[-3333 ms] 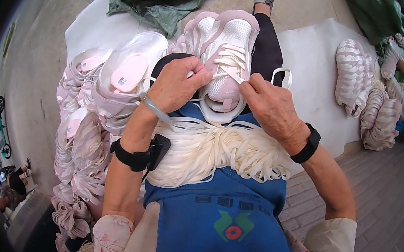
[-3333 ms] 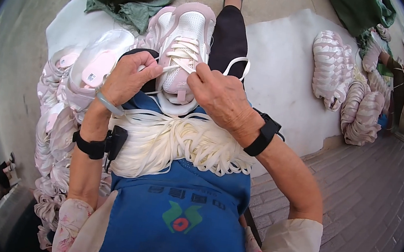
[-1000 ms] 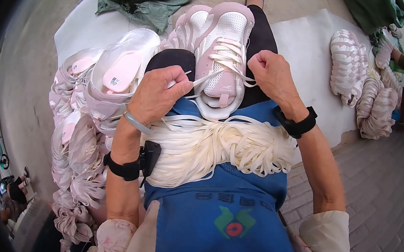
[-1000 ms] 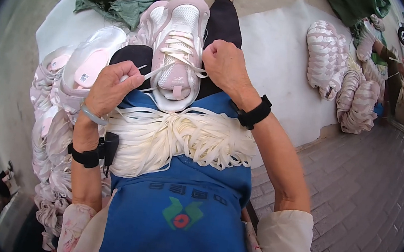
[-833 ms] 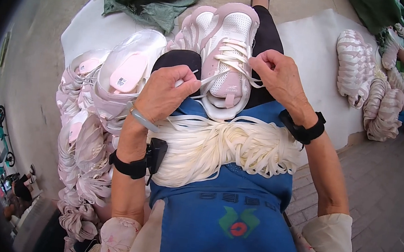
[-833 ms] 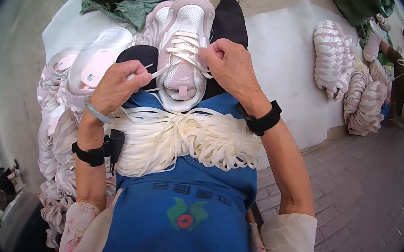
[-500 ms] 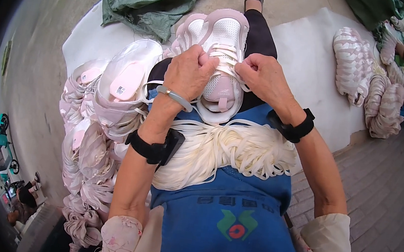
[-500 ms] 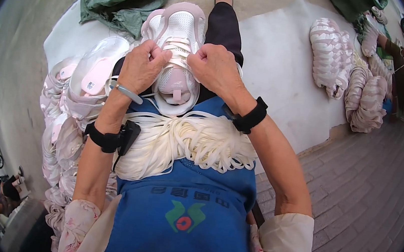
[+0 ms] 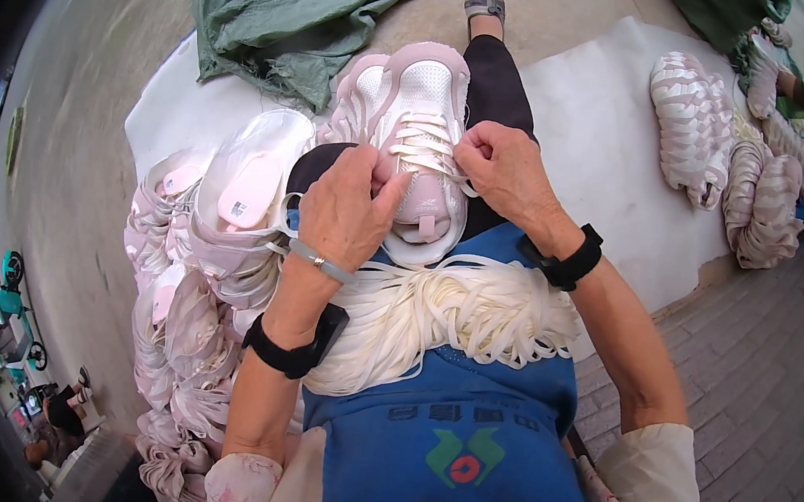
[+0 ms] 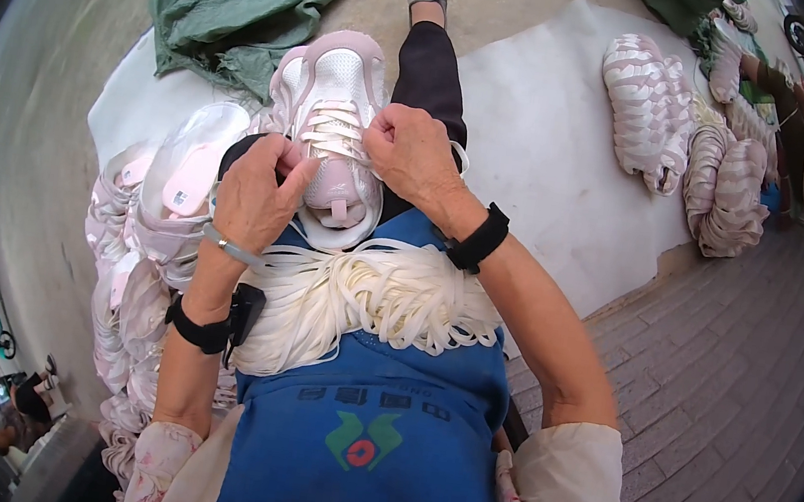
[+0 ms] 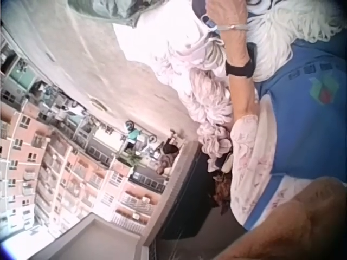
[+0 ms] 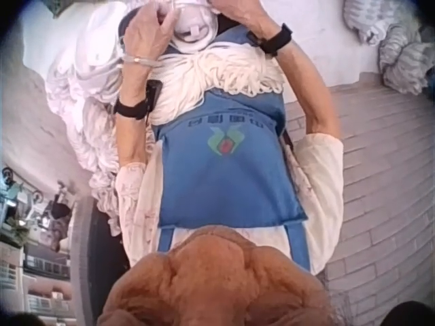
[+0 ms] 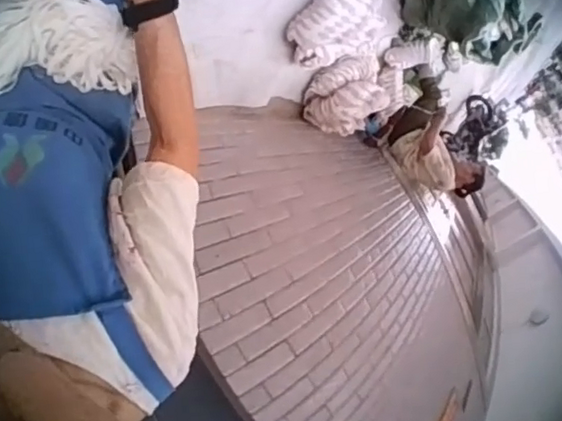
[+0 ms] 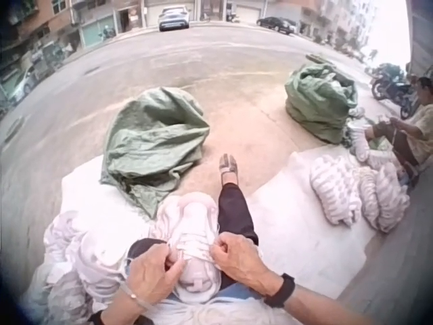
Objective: Lacing a pair of pink and white sneakers while sitting on the ground.
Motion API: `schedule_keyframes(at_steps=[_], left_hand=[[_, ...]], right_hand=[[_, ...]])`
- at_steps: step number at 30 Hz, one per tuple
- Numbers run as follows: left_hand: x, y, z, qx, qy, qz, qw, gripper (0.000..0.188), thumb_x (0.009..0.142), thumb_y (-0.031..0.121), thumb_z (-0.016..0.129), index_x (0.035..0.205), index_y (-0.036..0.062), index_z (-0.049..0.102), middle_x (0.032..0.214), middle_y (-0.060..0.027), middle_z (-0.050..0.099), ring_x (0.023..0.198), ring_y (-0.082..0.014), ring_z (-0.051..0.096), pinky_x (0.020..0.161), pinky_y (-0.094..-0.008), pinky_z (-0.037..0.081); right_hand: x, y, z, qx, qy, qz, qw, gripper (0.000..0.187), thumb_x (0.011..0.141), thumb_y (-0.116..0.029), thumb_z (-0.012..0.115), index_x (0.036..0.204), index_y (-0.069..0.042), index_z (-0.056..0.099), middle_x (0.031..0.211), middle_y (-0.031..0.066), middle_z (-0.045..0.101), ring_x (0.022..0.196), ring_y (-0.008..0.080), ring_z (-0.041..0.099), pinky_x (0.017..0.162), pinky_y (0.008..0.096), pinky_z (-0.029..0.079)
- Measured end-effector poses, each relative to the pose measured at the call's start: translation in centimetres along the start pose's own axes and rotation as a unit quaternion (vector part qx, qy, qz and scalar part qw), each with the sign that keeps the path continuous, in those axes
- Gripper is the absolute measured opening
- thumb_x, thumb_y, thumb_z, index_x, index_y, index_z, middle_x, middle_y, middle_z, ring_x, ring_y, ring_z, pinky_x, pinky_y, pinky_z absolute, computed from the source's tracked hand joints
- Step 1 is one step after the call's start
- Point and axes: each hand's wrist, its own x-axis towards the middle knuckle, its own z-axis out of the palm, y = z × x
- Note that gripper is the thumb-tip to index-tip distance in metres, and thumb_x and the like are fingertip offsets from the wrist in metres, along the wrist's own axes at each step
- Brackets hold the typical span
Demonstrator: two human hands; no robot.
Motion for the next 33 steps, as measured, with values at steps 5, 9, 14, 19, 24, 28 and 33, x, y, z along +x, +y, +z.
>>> schedule_keyframes(at_steps=[5,9,14,19,24,28,33], left_hand=[[-1.0,-0.1,-0.9,0.002,-0.05,-0.016,0.999,0.018,0.086,0.019,0.065,0.086,0.0023,0.057,0.066,-0.013,0.059,0.06,-0.028,0.06,0.058,-0.0375,0.046],[-0.9,-1.0,-1.5,-0.069,-0.054,0.017,0.996,0.011,0.086,0.011,0.061,0.084,0.003,0.054,0.063,-0.014,0.057,0.06,-0.0309,0.059,0.055,-0.0361,0.044],[0.1,0.1,-4.8,0.073,-0.048,0.197,0.976,0.01,0.084,0.007,0.06,0.082,0.0034,0.051,0.067,-0.0136,0.056,0.062,-0.0334,0.058,0.053,-0.0386,0.044],[0.4,-1.8,-4.9,0.152,-0.075,0.208,0.963,0.011,0.084,0.009,0.062,0.082,0.0041,0.053,0.071,-0.0126,0.057,0.062,-0.0318,0.058,0.053,-0.039,0.043],[0.2,-1.8,-3.0,-0.048,0.007,0.076,0.996,0.018,0.088,0.018,0.063,0.083,0.0023,0.057,0.065,-0.0099,0.056,0.056,-0.0214,0.053,0.053,-0.0324,0.043],[1.8,-1.1,-0.6,-0.1,0.034,-0.019,0.994,0.03,0.087,0.028,0.066,0.081,0.0006,0.056,0.063,-0.0077,0.056,0.055,-0.0163,0.05,0.054,-0.0304,0.043],[2.8,-1.2,1.1,-0.093,0.003,-0.071,0.993,0.026,0.079,0.025,0.065,0.078,0.0011,0.057,0.066,-0.0168,0.061,0.063,-0.0348,0.061,0.061,-0.042,0.048]], right_hand=[[0.5,-0.1,0.2,0.004,-0.01,0.003,1.0,0.023,0.081,-0.02,0.063,0.077,0.003,0.063,0.06,0.0065,0.059,0.054,0.013,0.053,0.054,0.0291,0.046],[-0.2,-1.7,0.3,0.013,-0.011,0.009,1.0,0.022,0.078,-0.019,0.06,0.075,0.003,0.063,0.063,0.0138,0.061,0.058,0.0242,0.058,0.058,0.0349,0.048],[0.2,-0.6,0.7,-0.037,0.005,-0.028,0.999,0.023,0.077,-0.019,0.058,0.072,0.003,0.061,0.066,0.0211,0.061,0.063,0.0363,0.063,0.062,0.0407,0.05],[-0.2,-0.5,0.4,-0.015,0.002,-0.032,0.999,0.02,0.079,-0.017,0.057,0.074,0.003,0.061,0.065,0.0208,0.06,0.061,0.0358,0.062,0.06,0.0406,0.049],[-0.4,-0.4,0.0,-0.004,0.001,-0.005,1.0,0.019,0.082,-0.016,0.059,0.076,0.002,0.06,0.061,0.0136,0.058,0.057,0.0233,0.056,0.057,0.0341,0.047],[-0.4,-1.5,0.8,0.005,0.026,-0.031,0.999,0.014,0.08,-0.013,0.06,0.077,0.0,0.06,0.066,0.0161,0.06,0.059,0.031,0.06,0.058,0.0382,0.048],[-1.0,-2.3,1.4,-0.08,0.057,-0.19,0.977,0.014,0.078,-0.013,0.067,0.086,-0.004,0.06,0.082,0.0117,0.058,0.065,0.0294,0.063,0.058,0.0397,0.05]])
